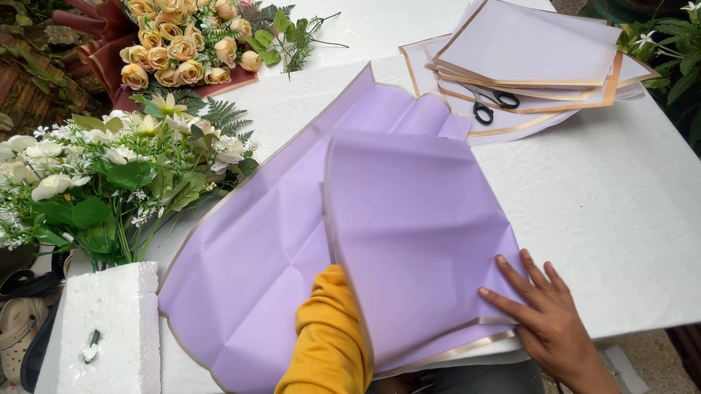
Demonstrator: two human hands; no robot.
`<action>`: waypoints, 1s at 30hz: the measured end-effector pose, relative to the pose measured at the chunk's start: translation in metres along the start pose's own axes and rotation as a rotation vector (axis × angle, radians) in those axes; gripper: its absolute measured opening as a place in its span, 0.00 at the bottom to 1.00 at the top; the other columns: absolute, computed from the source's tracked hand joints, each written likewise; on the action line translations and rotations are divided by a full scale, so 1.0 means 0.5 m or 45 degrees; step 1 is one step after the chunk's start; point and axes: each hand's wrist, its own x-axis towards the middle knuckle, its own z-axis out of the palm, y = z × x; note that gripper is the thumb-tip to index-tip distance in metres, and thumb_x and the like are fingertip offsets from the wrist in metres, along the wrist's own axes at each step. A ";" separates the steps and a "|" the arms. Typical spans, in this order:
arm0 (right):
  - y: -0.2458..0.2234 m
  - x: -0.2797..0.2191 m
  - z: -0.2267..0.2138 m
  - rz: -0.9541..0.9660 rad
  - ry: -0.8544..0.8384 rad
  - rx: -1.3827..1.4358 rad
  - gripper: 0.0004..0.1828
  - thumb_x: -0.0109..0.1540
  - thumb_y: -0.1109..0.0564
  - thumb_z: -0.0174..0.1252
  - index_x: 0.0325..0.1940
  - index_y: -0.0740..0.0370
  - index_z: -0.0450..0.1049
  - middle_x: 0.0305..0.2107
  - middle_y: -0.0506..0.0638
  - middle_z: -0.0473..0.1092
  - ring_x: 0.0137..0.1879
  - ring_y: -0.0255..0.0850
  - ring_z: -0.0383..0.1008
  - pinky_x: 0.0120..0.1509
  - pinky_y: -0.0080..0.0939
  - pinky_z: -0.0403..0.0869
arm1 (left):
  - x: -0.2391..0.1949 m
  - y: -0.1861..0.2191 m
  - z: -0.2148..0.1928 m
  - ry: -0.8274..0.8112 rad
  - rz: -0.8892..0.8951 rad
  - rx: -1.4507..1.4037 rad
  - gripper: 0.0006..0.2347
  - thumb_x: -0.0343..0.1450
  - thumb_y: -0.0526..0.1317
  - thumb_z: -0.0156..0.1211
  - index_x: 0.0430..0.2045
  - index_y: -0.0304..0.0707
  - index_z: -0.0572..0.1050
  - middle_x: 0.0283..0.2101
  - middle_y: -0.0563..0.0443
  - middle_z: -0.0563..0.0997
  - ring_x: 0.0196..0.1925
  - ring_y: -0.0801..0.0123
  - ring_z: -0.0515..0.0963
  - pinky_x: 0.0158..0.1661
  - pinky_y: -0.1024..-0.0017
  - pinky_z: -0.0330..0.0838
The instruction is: The person is cutting and folding purple wrapping paper into multiple layers to prepare a decorative base for a floral bouquet.
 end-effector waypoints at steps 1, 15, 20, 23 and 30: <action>0.006 -0.007 0.009 0.039 -0.121 -0.117 0.32 0.50 0.65 0.52 0.54 0.33 0.73 0.68 0.36 0.55 0.78 0.43 0.42 0.81 0.57 0.38 | 0.020 -0.001 -0.029 -0.129 0.023 -0.219 0.28 0.78 0.60 0.23 0.64 0.40 0.62 0.68 0.43 0.61 0.71 0.58 0.57 0.70 0.60 0.47; 0.019 -0.004 0.003 0.078 -0.245 0.056 0.30 0.51 0.68 0.50 0.51 0.41 0.76 0.65 0.38 0.62 0.76 0.39 0.50 0.80 0.52 0.45 | -0.264 0.281 0.567 1.472 -0.320 1.035 0.39 0.59 0.65 0.44 0.53 0.26 0.65 0.31 0.42 0.76 0.24 0.70 0.75 0.28 0.73 0.76; 0.029 -0.008 -0.011 0.122 -0.263 0.229 0.22 0.54 0.67 0.48 0.44 0.47 0.79 0.64 0.41 0.63 0.77 0.38 0.50 0.82 0.48 0.43 | -0.299 0.174 0.484 1.710 -0.196 1.909 0.26 0.60 0.44 0.69 0.47 0.28 0.66 0.33 0.40 0.81 0.29 0.62 0.83 0.32 0.71 0.78; 0.026 -0.016 -0.023 0.177 -0.199 0.286 0.21 0.52 0.70 0.48 0.39 0.54 0.81 0.63 0.45 0.66 0.76 0.42 0.54 0.83 0.49 0.46 | -0.285 0.140 0.509 1.747 -0.031 2.055 0.33 0.57 0.36 0.72 0.55 0.33 0.60 0.31 0.47 0.77 0.31 0.64 0.79 0.37 0.70 0.74; -0.003 -0.014 -0.039 0.304 -0.130 0.335 0.19 0.54 0.73 0.43 0.35 0.64 0.79 0.60 0.54 0.68 0.76 0.47 0.56 0.81 0.50 0.51 | -0.289 0.115 0.495 1.614 0.097 2.119 0.51 0.52 0.35 0.78 0.66 0.36 0.42 0.59 0.33 0.63 0.60 0.50 0.68 0.60 0.59 0.66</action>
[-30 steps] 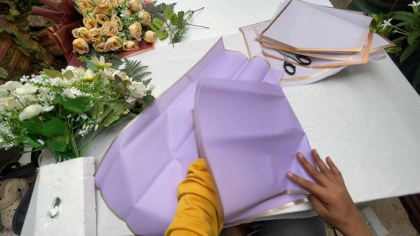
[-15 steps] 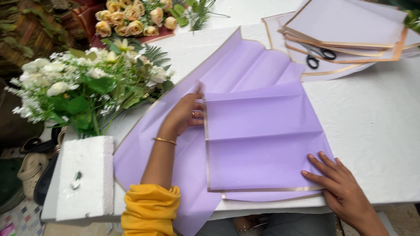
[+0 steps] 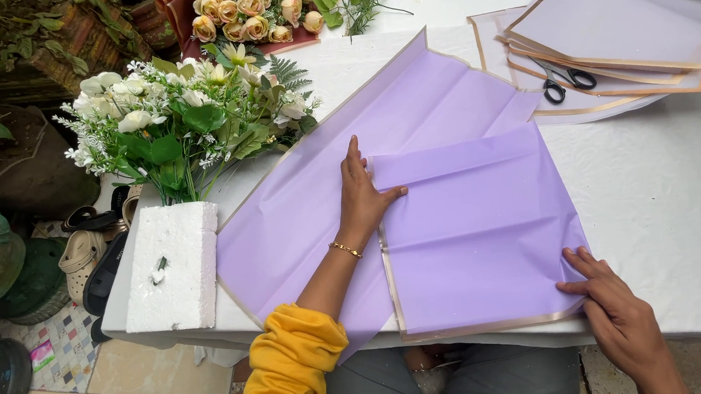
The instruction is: The person is cutting and folding purple wrapping paper into multiple layers to prepare a decorative base for a floral bouquet.
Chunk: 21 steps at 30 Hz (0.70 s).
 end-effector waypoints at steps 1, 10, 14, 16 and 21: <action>0.002 0.000 0.001 -0.025 0.008 -0.014 0.19 0.54 0.73 0.43 0.36 0.64 0.79 0.60 0.54 0.68 0.76 0.47 0.57 0.81 0.50 0.51 | -0.001 -0.002 0.004 0.022 0.020 0.049 0.53 0.51 0.38 0.79 0.66 0.39 0.41 0.60 0.33 0.60 0.61 0.48 0.67 0.61 0.57 0.64; 0.003 -0.005 0.002 -0.026 0.055 -0.061 0.18 0.53 0.74 0.42 0.32 0.67 0.78 0.60 0.57 0.68 0.75 0.49 0.58 0.81 0.50 0.54 | -0.008 -0.022 0.009 0.185 0.251 0.431 0.47 0.52 0.54 0.80 0.56 0.29 0.52 0.48 0.40 0.54 0.51 0.52 0.60 0.57 0.54 0.61; 0.004 -0.005 0.003 -0.031 0.064 -0.050 0.17 0.54 0.74 0.42 0.31 0.68 0.78 0.59 0.58 0.68 0.75 0.50 0.59 0.81 0.51 0.54 | -0.045 0.031 0.017 0.249 0.460 0.740 0.25 0.58 0.47 0.73 0.45 0.39 0.72 0.48 0.41 0.63 0.49 0.53 0.65 0.49 0.65 0.68; 0.004 -0.003 0.003 -0.032 0.049 -0.070 0.17 0.55 0.74 0.41 0.31 0.69 0.77 0.59 0.59 0.68 0.75 0.50 0.59 0.81 0.50 0.54 | -0.078 0.055 0.025 0.157 0.738 0.874 0.10 0.62 0.29 0.55 0.37 0.29 0.73 0.39 0.42 0.72 0.37 0.59 0.72 0.37 0.69 0.70; 0.013 -0.004 -0.005 -0.039 0.025 -0.049 0.17 0.55 0.73 0.41 0.30 0.69 0.77 0.60 0.59 0.68 0.75 0.51 0.58 0.82 0.52 0.53 | -0.117 0.029 0.067 -0.275 0.459 0.827 0.28 0.72 0.54 0.39 0.62 0.34 0.57 0.67 0.24 0.51 0.69 0.32 0.45 0.62 0.42 0.41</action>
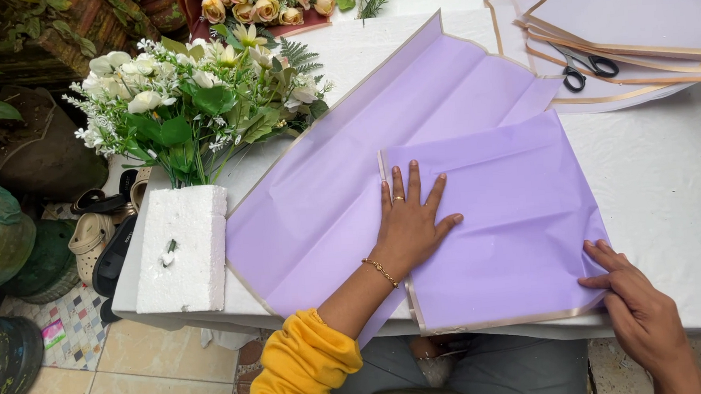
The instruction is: The person is cutting and folding purple wrapping paper into multiple layers to prepare a decorative base for a floral bouquet.
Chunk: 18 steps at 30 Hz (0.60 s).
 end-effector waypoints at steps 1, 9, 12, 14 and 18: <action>0.002 0.000 -0.003 0.000 -0.017 0.028 0.17 0.54 0.73 0.41 0.30 0.69 0.77 0.60 0.60 0.67 0.75 0.51 0.58 0.82 0.53 0.52 | -0.005 0.003 -0.003 -0.127 0.003 -0.067 0.31 0.71 0.62 0.32 0.67 0.45 0.53 0.70 0.25 0.42 0.71 0.29 0.32 0.62 0.39 0.30; 0.024 -0.004 -0.015 0.047 -0.063 0.204 0.18 0.53 0.74 0.40 0.32 0.67 0.77 0.62 0.56 0.67 0.78 0.50 0.55 0.82 0.54 0.51 | -0.026 -0.003 -0.019 -0.079 0.010 -0.215 0.34 0.71 0.63 0.34 0.66 0.36 0.54 0.69 0.20 0.39 0.71 0.29 0.30 0.64 0.42 0.27; 0.020 -0.002 -0.013 0.050 -0.075 0.184 0.19 0.52 0.75 0.41 0.32 0.67 0.78 0.62 0.55 0.67 0.79 0.50 0.54 0.82 0.54 0.50 | -0.026 -0.008 -0.019 -0.056 0.007 -0.268 0.33 0.71 0.61 0.36 0.63 0.30 0.56 0.68 0.15 0.39 0.70 0.27 0.31 0.64 0.43 0.29; 0.020 -0.002 -0.013 0.055 -0.077 0.172 0.19 0.52 0.75 0.41 0.32 0.67 0.78 0.62 0.55 0.67 0.79 0.51 0.53 0.83 0.55 0.49 | -0.027 -0.010 -0.018 -0.050 0.007 -0.283 0.33 0.72 0.60 0.36 0.62 0.27 0.57 0.67 0.13 0.39 0.70 0.27 0.32 0.65 0.43 0.30; 0.032 -0.003 -0.011 0.035 -0.089 0.119 0.18 0.51 0.73 0.43 0.31 0.65 0.79 0.62 0.55 0.67 0.79 0.50 0.54 0.82 0.56 0.50 | -0.027 -0.009 -0.026 -0.069 0.002 -0.283 0.32 0.72 0.57 0.38 0.60 0.24 0.58 0.67 0.12 0.41 0.70 0.25 0.32 0.64 0.43 0.32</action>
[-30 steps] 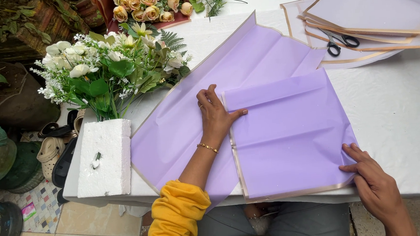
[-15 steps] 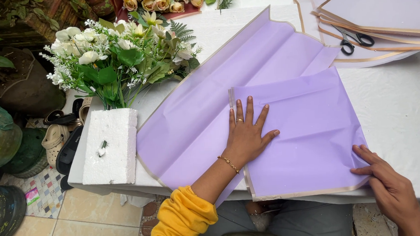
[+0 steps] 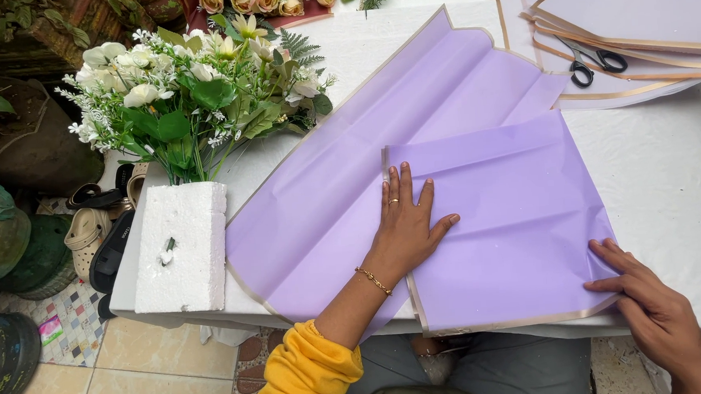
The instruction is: The person is cutting and folding purple wrapping paper into multiple layers to prepare a decorative base for a floral bouquet.
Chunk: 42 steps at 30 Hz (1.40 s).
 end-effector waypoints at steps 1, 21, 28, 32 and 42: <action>0.005 0.000 0.000 -0.003 -0.005 -0.024 0.17 0.51 0.72 0.45 0.31 0.64 0.79 0.62 0.54 0.68 0.79 0.50 0.55 0.82 0.57 0.52 | 0.000 0.001 -0.002 0.002 -0.001 0.010 0.31 0.72 0.57 0.40 0.59 0.23 0.59 0.66 0.12 0.42 0.70 0.24 0.33 0.64 0.42 0.33; -0.088 0.387 0.046 0.389 0.101 -0.334 0.29 0.70 0.50 0.49 0.70 0.69 0.53 0.38 0.71 0.69 0.39 0.60 0.73 0.43 0.56 0.73 | -0.026 -0.023 0.015 0.024 0.030 0.156 0.34 0.72 0.60 0.35 0.61 0.23 0.58 0.68 0.15 0.40 0.72 0.33 0.34 0.66 0.47 0.32; -0.008 0.395 0.069 0.060 0.326 -0.790 0.21 0.72 0.49 0.57 0.59 0.71 0.65 0.14 0.54 0.69 0.19 0.49 0.71 0.27 0.46 0.70 | -0.038 -0.020 -0.004 -0.038 0.001 0.217 0.35 0.72 0.61 0.29 0.62 0.24 0.56 0.69 0.17 0.38 0.72 0.36 0.32 0.66 0.51 0.30; 0.022 0.418 0.045 0.360 0.249 -0.603 0.28 0.71 0.36 0.58 0.44 0.68 0.73 0.22 0.57 0.71 0.27 0.51 0.72 0.35 0.49 0.71 | -0.043 -0.028 -0.001 -0.075 -0.007 0.208 0.35 0.72 0.61 0.28 0.63 0.24 0.54 0.69 0.18 0.37 0.72 0.37 0.30 0.66 0.51 0.28; 0.059 0.436 -0.036 0.793 -0.195 0.441 0.16 0.54 0.68 0.63 0.45 0.68 0.72 0.28 0.57 0.71 0.32 0.42 0.70 0.38 0.35 0.69 | -0.044 -0.033 -0.021 -0.084 0.019 0.147 0.44 0.66 0.69 0.35 0.65 0.23 0.48 0.68 0.16 0.41 0.72 0.36 0.34 0.66 0.51 0.28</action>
